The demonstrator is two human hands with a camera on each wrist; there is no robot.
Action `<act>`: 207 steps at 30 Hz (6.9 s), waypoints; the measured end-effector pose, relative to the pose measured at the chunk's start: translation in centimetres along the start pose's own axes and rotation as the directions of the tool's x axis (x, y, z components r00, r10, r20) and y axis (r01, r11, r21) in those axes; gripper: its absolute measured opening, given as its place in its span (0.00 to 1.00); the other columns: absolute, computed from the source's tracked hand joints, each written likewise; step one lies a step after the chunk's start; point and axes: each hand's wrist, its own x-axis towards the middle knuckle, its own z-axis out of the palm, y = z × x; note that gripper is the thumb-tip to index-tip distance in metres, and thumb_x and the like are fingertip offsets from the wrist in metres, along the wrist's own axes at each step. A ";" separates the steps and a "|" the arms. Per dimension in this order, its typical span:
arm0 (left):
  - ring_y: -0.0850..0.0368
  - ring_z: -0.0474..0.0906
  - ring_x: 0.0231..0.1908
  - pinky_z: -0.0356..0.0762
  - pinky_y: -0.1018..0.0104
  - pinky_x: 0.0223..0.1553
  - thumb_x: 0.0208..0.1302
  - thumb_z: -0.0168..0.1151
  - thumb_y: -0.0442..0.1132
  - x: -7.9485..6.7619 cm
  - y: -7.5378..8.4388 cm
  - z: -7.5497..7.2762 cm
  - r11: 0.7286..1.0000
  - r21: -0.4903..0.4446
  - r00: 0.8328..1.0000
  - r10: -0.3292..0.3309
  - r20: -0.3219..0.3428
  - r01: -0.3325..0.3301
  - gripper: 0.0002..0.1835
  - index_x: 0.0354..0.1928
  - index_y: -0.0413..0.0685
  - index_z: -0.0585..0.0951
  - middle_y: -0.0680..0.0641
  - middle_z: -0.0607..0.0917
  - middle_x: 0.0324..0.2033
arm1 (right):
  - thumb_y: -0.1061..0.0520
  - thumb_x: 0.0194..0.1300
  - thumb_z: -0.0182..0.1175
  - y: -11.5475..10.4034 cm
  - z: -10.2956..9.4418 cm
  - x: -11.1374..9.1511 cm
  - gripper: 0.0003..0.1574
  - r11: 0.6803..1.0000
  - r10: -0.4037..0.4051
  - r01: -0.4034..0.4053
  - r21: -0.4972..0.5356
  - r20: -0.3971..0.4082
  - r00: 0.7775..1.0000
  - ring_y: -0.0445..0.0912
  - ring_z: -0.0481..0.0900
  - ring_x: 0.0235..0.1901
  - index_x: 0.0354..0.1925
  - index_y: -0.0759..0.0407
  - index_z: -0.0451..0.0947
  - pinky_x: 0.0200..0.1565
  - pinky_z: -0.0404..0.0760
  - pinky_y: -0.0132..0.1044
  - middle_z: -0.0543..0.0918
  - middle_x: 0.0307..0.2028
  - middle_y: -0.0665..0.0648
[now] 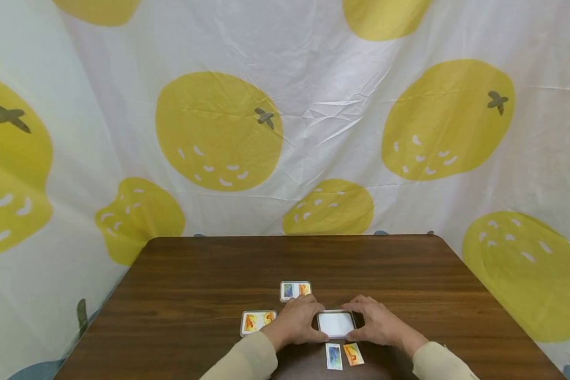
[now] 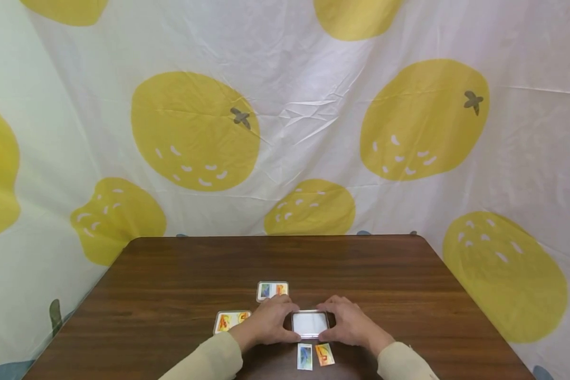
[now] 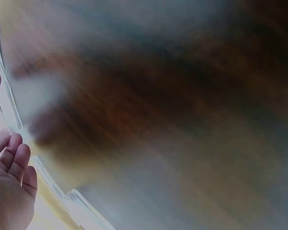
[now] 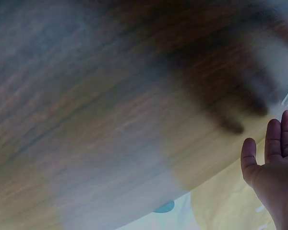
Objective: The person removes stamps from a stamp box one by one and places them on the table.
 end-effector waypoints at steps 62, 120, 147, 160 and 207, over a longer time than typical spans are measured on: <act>0.61 0.68 0.42 0.69 0.64 0.45 0.56 0.71 0.59 0.3 0.4 -0.4 0.999 0.040 0.994 -0.027 0.109 0.022 0.27 0.54 0.53 0.83 0.57 0.76 0.42 | 0.46 0.47 0.78 -0.3 -0.1 0.3 0.38 0.995 0.098 -0.098 0.007 0.053 0.994 0.58 0.72 0.53 0.55 0.59 0.82 0.55 0.64 0.68 0.77 0.49 0.54; 0.59 0.69 0.45 0.68 0.61 0.51 0.58 0.69 0.60 0.3 0.7 0.0 0.996 0.064 0.989 -0.064 0.135 0.056 0.31 0.58 0.49 0.80 0.53 0.76 0.45 | 0.49 0.46 0.78 -1.0 0.2 0.4 0.42 0.994 0.106 -0.104 -0.040 0.048 0.993 0.58 0.72 0.53 0.58 0.62 0.78 0.53 0.66 0.68 0.77 0.49 0.55; 0.52 0.73 0.58 0.68 0.48 0.58 0.60 0.68 0.56 -2.3 -2.2 -3.3 0.995 -0.097 1.000 -0.015 -0.010 0.014 0.31 0.61 0.48 0.78 0.49 0.79 0.55 | 0.52 0.61 0.70 -3.8 -0.1 1.9 0.29 0.987 0.127 -0.103 0.120 -0.219 0.968 0.56 0.79 0.52 0.58 0.63 0.78 0.53 0.76 0.55 0.81 0.51 0.58; 0.45 0.73 0.55 0.68 0.45 0.55 0.60 0.70 0.51 -4.8 -5.0 -5.0 0.986 -0.167 0.997 -0.036 -0.074 0.024 0.31 0.61 0.42 0.78 0.44 0.79 0.52 | 0.51 0.59 0.71 -6.0 2.1 3.2 0.35 0.981 0.048 -0.016 0.193 -0.167 0.985 0.60 0.77 0.53 0.59 0.66 0.76 0.53 0.74 0.58 0.80 0.52 0.62; 0.40 0.72 0.54 0.67 0.38 0.55 0.53 0.75 0.55 -11.2 -11.2 -4.9 0.976 -0.196 0.995 -0.098 -0.008 0.095 0.40 0.61 0.34 0.75 0.41 0.77 0.52 | 0.41 0.50 0.75 -11.1 7.0 7.1 0.40 0.997 -0.073 0.071 -0.042 -0.052 0.996 0.54 0.76 0.55 0.57 0.60 0.79 0.56 0.72 0.55 0.81 0.51 0.56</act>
